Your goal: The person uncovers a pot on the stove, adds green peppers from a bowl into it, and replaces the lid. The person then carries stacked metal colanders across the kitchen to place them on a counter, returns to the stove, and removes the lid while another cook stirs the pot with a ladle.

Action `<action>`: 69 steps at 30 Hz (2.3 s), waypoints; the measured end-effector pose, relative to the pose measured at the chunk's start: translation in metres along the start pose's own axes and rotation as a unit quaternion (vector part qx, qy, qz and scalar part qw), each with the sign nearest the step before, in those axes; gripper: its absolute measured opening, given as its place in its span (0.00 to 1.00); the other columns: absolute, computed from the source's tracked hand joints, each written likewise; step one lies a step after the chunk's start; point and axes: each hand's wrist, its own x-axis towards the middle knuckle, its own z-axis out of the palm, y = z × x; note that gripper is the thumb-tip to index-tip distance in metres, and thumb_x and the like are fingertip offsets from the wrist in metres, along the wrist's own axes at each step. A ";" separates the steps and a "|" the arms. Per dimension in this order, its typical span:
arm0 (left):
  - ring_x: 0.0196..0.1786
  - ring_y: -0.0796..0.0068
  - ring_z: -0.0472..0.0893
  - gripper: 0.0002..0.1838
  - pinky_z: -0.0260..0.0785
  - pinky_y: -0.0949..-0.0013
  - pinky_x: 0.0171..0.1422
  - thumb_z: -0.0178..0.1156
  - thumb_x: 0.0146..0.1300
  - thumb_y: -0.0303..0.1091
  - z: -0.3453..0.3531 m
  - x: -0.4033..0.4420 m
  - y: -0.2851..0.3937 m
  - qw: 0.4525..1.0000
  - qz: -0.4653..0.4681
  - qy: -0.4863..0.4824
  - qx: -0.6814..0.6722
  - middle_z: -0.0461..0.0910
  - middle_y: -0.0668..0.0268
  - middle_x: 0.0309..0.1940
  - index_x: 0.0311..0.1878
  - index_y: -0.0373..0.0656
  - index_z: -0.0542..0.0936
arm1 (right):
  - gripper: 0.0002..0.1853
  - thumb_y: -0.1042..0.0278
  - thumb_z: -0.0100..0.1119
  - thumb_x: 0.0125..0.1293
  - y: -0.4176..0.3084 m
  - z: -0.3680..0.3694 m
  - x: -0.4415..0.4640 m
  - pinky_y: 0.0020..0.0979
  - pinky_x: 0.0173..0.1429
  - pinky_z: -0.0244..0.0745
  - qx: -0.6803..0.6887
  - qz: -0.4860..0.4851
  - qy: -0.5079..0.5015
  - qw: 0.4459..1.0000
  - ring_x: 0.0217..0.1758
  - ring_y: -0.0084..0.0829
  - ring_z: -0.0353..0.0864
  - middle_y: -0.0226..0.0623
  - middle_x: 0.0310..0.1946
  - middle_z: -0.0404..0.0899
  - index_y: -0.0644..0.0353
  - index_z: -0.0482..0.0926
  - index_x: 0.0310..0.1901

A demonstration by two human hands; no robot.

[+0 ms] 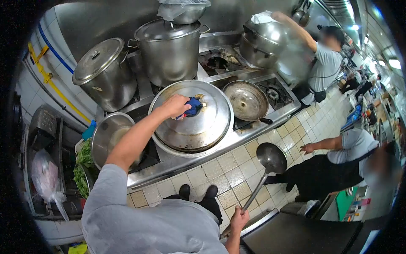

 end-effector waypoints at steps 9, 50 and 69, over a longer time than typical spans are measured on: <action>0.39 0.56 0.87 0.14 0.78 0.52 0.49 0.59 0.70 0.41 -0.002 0.015 0.028 0.991 -0.067 -0.096 0.067 0.87 0.58 0.26 0.45 0.39 0.83 | 0.11 0.67 0.60 0.70 -0.003 0.018 0.176 0.26 0.15 0.56 -0.019 -0.094 -0.177 0.979 0.12 0.16 0.61 0.22 0.14 0.64 0.56 0.72 0.30; 0.48 0.39 0.83 0.23 0.73 0.45 0.55 0.56 0.73 0.48 -0.013 -0.356 -0.204 0.879 -0.417 0.210 0.093 0.84 0.44 0.44 0.56 0.38 0.81 | 0.23 0.59 0.48 0.81 -0.166 0.086 0.106 0.28 0.27 0.60 -0.154 -0.203 -0.226 0.940 0.24 0.20 0.62 0.28 0.21 0.63 0.62 0.73 0.69; 0.46 0.51 0.79 0.23 0.70 0.57 0.54 0.53 0.77 0.47 0.006 -0.340 -0.224 0.855 -0.362 0.369 0.052 0.78 0.48 0.37 0.48 0.32 0.83 | 0.24 0.66 0.57 0.74 -0.260 0.135 0.096 0.47 0.36 0.79 -0.465 -0.390 -0.255 0.753 0.33 0.53 0.85 0.55 0.33 0.84 0.47 0.74 0.70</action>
